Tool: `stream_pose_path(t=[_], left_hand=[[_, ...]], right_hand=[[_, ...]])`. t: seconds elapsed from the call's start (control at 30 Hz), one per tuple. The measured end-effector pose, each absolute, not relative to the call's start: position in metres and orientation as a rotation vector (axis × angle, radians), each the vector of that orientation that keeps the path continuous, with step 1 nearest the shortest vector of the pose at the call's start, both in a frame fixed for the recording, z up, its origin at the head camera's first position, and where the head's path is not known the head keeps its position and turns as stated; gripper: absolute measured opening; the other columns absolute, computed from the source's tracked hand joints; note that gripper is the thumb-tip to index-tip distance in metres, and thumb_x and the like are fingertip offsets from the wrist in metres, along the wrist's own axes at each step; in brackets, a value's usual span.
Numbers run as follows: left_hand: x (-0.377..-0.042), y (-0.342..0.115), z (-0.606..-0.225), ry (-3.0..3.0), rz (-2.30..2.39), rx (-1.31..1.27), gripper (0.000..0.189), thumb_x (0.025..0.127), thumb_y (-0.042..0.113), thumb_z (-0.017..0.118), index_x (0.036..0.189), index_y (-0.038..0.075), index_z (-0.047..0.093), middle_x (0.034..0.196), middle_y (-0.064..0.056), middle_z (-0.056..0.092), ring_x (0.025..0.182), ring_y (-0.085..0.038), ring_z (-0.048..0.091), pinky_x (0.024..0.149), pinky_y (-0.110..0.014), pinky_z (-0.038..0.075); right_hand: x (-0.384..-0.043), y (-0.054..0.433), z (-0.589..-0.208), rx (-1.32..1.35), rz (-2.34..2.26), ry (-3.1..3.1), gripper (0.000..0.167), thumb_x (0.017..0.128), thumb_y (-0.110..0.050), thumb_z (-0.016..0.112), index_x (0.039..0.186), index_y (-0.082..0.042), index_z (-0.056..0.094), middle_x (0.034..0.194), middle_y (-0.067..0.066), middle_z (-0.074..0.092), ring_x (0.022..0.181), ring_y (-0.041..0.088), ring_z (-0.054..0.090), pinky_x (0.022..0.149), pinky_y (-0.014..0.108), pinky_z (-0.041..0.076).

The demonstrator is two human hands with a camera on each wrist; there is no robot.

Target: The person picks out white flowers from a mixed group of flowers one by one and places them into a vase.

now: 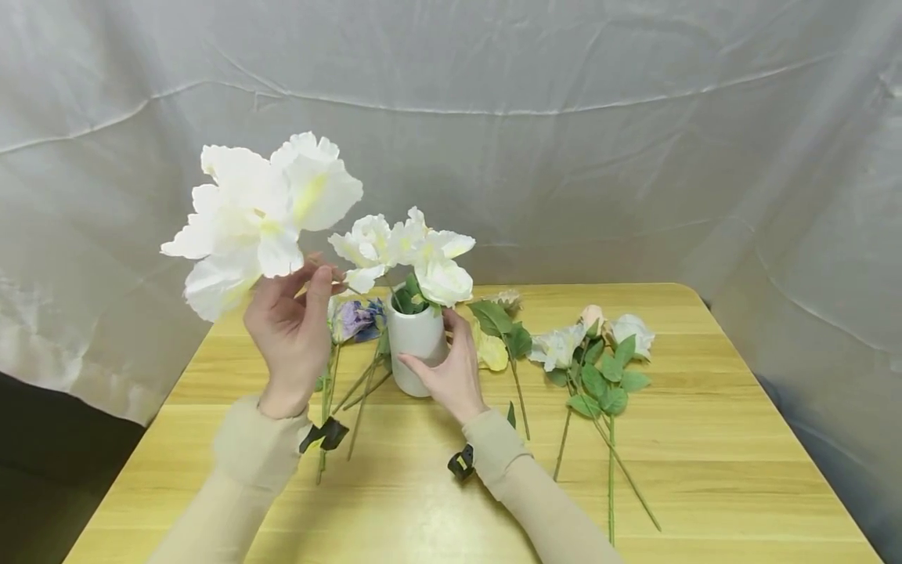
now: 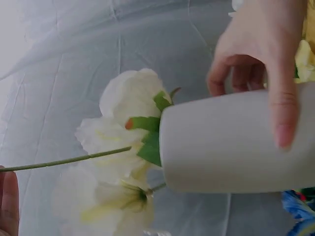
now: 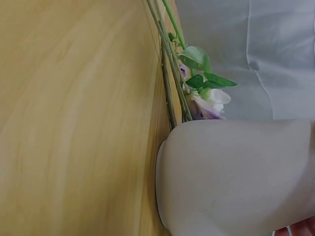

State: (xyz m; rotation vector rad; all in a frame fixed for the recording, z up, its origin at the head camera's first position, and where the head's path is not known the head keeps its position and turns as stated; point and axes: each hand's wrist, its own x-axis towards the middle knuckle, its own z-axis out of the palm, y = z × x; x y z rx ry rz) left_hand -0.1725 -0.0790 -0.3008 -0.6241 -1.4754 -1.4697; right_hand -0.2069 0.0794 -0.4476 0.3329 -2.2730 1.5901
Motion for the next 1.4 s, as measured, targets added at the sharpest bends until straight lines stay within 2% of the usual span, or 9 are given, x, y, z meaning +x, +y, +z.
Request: stream_pose_path(t=[0.1,0.17,0.2,0.33,0.47,0.7,1.03,1.3,1.4], left_hand=[[-0.174,-0.071,-0.299,-1.515,-1.468,-0.628,0.021,0.096,-0.002,0.061,0.107,-0.020,0.058,0.096,-0.036,0.063,0.094,-0.001,0.068,0.074,-0.021,0.061],[-0.176,-0.066,-0.299,-1.541,-1.476,-0.623,0.021,0.097,0.001,0.062,0.108,-0.017,0.058,0.097,-0.031,0.063,0.096,-0.001,0.066,0.075,-0.021,0.060],[-0.177,-0.064,-0.299,-1.547,-1.487,-0.630,0.021,0.096,0.001,0.062,0.109,-0.016,0.058,0.098,-0.029,0.063,0.096,-0.003,0.066,0.080,-0.024,0.061],[-0.181,-0.059,-0.304,-1.619,-1.451,-0.613,0.013,0.094,-0.001,0.065,0.103,-0.010,0.063,0.092,-0.022,0.065,0.085,-0.009,0.067,0.076,-0.021,0.058],[-0.184,-0.058,-0.309,-1.729,-1.314,-0.597,0.012,0.093,0.001,0.067,0.104,-0.006,0.066,0.089,-0.019,0.069,0.077,-0.019,0.068,0.070,-0.024,0.056],[-0.189,-0.059,-0.318,-1.830,-1.035,-0.581,0.009,0.094,0.004,0.067,0.099,-0.004,0.069,0.092,-0.018,0.073,0.080,-0.029,0.077,0.070,-0.033,0.064],[-0.202,-0.069,-0.331,-1.908,-1.096,-0.518,0.007,0.093,0.000,0.066,0.095,-0.004,0.071,0.088,-0.019,0.076,0.078,-0.031,0.077,0.069,-0.035,0.064],[-0.210,-0.071,-0.339,-1.977,-1.155,-0.483,0.014,0.096,0.008,0.066,0.090,-0.004,0.070,0.085,-0.019,0.076,0.072,-0.029,0.076,0.067,-0.033,0.064],[-0.213,-0.072,-0.340,-1.976,-1.140,-0.465,0.018,0.099,0.012,0.064,0.095,-0.004,0.073,0.084,-0.018,0.077,0.070,-0.028,0.076,0.064,-0.033,0.063]], right_hand=[[-0.207,0.080,-0.449,0.349,1.587,-2.276,0.091,0.075,-0.025,0.090,0.146,-0.004,0.038,0.135,0.018,0.053,0.121,0.034,0.056,0.103,0.050,0.052],[-0.208,0.080,-0.450,0.357,1.584,-2.277,0.091,0.075,-0.025,0.090,0.147,-0.004,0.037,0.135,0.018,0.053,0.121,0.034,0.056,0.103,0.050,0.052],[-0.208,0.080,-0.450,0.361,1.585,-2.275,0.091,0.076,-0.025,0.090,0.147,-0.003,0.037,0.135,0.018,0.052,0.121,0.033,0.056,0.103,0.051,0.052],[-0.207,0.080,-0.450,0.389,1.586,-2.263,0.091,0.077,-0.022,0.089,0.147,-0.002,0.035,0.135,0.019,0.052,0.122,0.034,0.054,0.104,0.052,0.050],[-0.207,0.080,-0.450,0.433,1.553,-2.244,0.091,0.078,-0.018,0.088,0.148,0.000,0.034,0.135,0.021,0.051,0.122,0.035,0.053,0.104,0.052,0.050],[-0.207,0.081,-0.451,0.489,1.506,-2.220,0.089,0.078,-0.015,0.088,0.146,0.002,0.034,0.133,0.022,0.050,0.120,0.034,0.053,0.102,0.051,0.051],[-0.206,0.080,-0.449,0.415,1.627,-2.241,0.089,0.078,-0.020,0.088,0.147,-0.004,0.035,0.135,0.017,0.050,0.122,0.032,0.052,0.104,0.053,0.047],[-0.206,0.080,-0.449,0.420,1.623,-2.237,0.089,0.078,-0.020,0.088,0.148,-0.004,0.035,0.136,0.018,0.050,0.122,0.033,0.053,0.103,0.053,0.048],[-0.205,0.080,-0.449,0.414,1.627,-2.237,0.090,0.078,-0.021,0.088,0.148,-0.004,0.035,0.136,0.018,0.050,0.122,0.034,0.053,0.104,0.054,0.048]])
